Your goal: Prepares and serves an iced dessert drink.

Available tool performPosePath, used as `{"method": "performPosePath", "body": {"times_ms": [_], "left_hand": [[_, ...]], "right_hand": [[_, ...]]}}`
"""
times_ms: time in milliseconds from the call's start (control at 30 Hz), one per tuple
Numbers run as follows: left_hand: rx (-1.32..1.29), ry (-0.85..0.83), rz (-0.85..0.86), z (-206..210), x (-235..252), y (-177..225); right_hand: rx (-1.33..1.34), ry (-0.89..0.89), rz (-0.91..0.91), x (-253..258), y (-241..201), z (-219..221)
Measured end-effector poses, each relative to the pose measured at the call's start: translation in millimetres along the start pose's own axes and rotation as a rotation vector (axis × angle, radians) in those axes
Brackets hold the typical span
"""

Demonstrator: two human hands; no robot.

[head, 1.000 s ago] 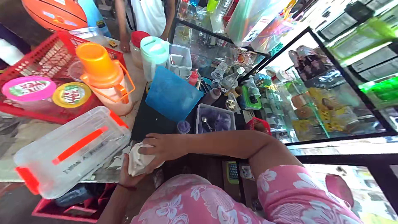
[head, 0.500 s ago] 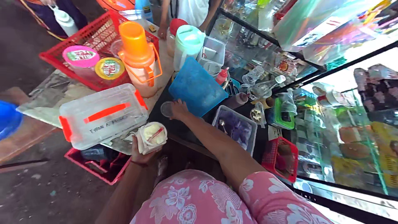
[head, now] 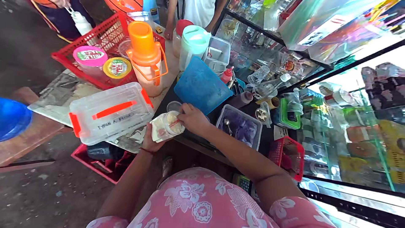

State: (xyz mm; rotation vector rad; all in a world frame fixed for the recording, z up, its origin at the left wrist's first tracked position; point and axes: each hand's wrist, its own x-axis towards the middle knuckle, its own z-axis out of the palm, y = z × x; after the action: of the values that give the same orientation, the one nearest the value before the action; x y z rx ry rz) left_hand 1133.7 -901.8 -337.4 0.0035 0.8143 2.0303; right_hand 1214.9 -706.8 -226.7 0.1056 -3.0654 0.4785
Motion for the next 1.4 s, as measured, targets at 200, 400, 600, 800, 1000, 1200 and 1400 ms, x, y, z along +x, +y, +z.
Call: {"method": "performPosePath", "body": {"times_ms": [200, 400, 600, 800, 1000, 1200, 1400], "left_hand": [[0.020, -0.026, -0.077, 8, 3, 2], [0.036, 0.001, -0.159, 12, 0, 2], [0.074, -0.019, -0.168, 14, -2, 5], [0.116, 0.014, -0.175, 24, 1, 4], [0.148, 0.008, -0.175, 26, 7, 4], [0.245, 0.005, -0.175, 31, 14, 1], [0.201, -0.032, -0.193, 33, 22, 1]], "right_hand": [[0.207, 0.000, 0.023, -20, 1, -17], [0.063, 0.285, -0.232, -36, 4, -5], [0.124, 0.327, -0.057, -64, 12, -18], [0.374, 0.207, 0.196, -70, 12, 1], [0.677, 0.019, 0.530, -64, 1, -9], [0.861, 0.011, 0.722, -71, 9, -6], [0.926, 0.096, 0.773, -83, 21, -9]]}}
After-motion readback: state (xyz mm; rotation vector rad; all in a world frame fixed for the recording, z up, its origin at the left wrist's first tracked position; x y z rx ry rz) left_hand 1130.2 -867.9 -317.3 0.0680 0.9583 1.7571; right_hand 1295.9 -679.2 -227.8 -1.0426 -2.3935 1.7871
